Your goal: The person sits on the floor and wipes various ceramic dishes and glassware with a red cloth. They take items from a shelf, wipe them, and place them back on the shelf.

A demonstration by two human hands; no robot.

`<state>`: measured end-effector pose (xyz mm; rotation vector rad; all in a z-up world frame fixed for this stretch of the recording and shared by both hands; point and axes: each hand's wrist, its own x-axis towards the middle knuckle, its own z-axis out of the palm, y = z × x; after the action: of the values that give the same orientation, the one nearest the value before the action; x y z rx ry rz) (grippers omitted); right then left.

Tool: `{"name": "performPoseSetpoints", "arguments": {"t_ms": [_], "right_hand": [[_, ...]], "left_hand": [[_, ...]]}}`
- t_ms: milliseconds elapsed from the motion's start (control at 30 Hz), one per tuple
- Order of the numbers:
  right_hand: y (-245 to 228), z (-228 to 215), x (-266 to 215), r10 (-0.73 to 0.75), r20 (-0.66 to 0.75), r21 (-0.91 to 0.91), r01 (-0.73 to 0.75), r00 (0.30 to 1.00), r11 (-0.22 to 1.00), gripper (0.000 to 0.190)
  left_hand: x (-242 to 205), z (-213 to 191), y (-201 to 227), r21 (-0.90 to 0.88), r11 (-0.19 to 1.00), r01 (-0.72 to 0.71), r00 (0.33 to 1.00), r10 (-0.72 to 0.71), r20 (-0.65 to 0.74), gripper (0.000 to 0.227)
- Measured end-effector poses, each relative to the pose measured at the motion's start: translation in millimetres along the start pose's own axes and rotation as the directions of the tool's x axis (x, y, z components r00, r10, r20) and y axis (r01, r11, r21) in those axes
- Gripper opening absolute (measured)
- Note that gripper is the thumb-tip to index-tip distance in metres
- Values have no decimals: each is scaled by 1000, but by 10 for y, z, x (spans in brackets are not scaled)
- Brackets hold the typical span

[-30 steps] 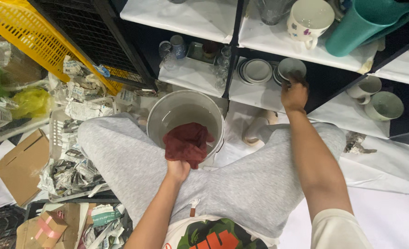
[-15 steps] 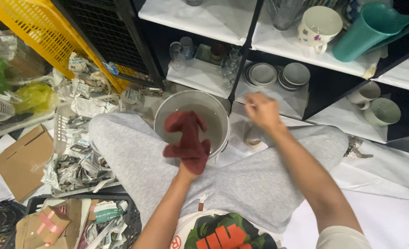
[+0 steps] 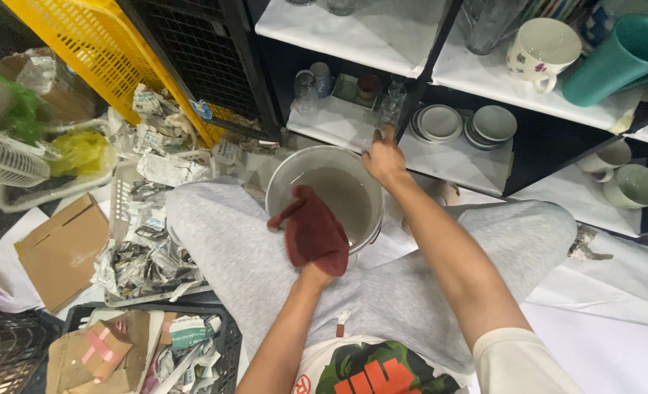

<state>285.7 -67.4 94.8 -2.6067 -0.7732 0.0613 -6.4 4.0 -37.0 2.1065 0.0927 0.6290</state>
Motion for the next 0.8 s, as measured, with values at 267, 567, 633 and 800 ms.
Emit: {"name": "performPoseSetpoints", "arguments": {"t_ms": [267, 567, 633, 800], "right_hand": [[141, 44, 124, -79, -10, -21, 79, 997, 997, 52], [-13, -89, -84, -85, -244, 341, 167, 966, 925, 22], [-85, -127, -221, 12, -246, 573, 135, 969, 808, 18], [-195, -93, -534, 122, 149, 971, -168, 981, 169, 17]], "left_hand": [[443, -288, 763, 30, 999, 35, 999, -35, 18, 47], [521, -311, 692, -51, 988, 144, 961, -152, -232, 43], [451, -256, 473, -114, 968, 223, 921, -248, -301, 41], [277, -264, -71, -292, 887, 357, 777, -455, -434, 39]]}}
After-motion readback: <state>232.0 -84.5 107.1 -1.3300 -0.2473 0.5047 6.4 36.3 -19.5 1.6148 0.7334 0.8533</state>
